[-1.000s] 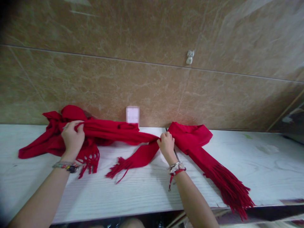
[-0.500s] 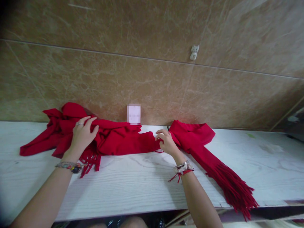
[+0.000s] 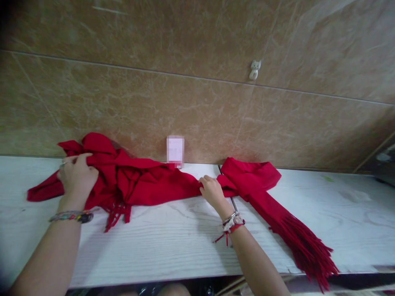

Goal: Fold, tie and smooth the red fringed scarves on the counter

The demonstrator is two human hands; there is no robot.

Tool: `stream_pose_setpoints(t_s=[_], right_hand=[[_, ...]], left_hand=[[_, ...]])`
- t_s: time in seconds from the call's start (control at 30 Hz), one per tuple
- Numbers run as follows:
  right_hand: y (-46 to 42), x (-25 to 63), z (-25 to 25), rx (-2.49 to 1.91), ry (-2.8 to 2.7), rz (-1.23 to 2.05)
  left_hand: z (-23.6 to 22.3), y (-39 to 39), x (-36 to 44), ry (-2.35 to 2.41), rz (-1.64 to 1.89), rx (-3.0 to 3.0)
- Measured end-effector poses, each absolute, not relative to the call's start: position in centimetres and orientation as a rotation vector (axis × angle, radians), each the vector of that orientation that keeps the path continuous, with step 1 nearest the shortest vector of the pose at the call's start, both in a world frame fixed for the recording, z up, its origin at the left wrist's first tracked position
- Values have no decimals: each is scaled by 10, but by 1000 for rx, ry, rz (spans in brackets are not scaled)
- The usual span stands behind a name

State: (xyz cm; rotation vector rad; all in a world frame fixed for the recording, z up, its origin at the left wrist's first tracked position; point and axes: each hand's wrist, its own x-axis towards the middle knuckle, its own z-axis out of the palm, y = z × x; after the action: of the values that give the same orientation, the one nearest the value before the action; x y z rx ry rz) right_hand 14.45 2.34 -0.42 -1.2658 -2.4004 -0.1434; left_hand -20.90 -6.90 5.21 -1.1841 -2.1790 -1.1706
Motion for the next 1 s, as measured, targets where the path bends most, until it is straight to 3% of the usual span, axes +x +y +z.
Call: stream_pose_setpoints(t_s=[0.1, 0.2, 0.37, 0.53, 0.73, 0.87, 1.0], right_hand=[[20, 138, -5, -1122, -2171, -251], [17, 138, -6, -903, -2076, -272], [17, 145, -1, -692, -2351, 126], [18, 149, 2, -792, -2490, 628], [13, 140, -9, -859, -2549, 270], [10, 132, -13, -832, -2619, 150], [6, 131, -7, -822, -2519, 292]], left_hand=[[46, -53, -179, -1865, -1066, -1503], [27, -37, -157, -1777, -713, -1809], [6, -27, -160, -2032, -258, -2011], [28, -41, -177, -2115, -581, -1606], [47, -59, -195, -2157, -916, -1183], [42, -50, -176, -1859, -950, -1542], [27, -38, -149, -1714, -691, -1920]])
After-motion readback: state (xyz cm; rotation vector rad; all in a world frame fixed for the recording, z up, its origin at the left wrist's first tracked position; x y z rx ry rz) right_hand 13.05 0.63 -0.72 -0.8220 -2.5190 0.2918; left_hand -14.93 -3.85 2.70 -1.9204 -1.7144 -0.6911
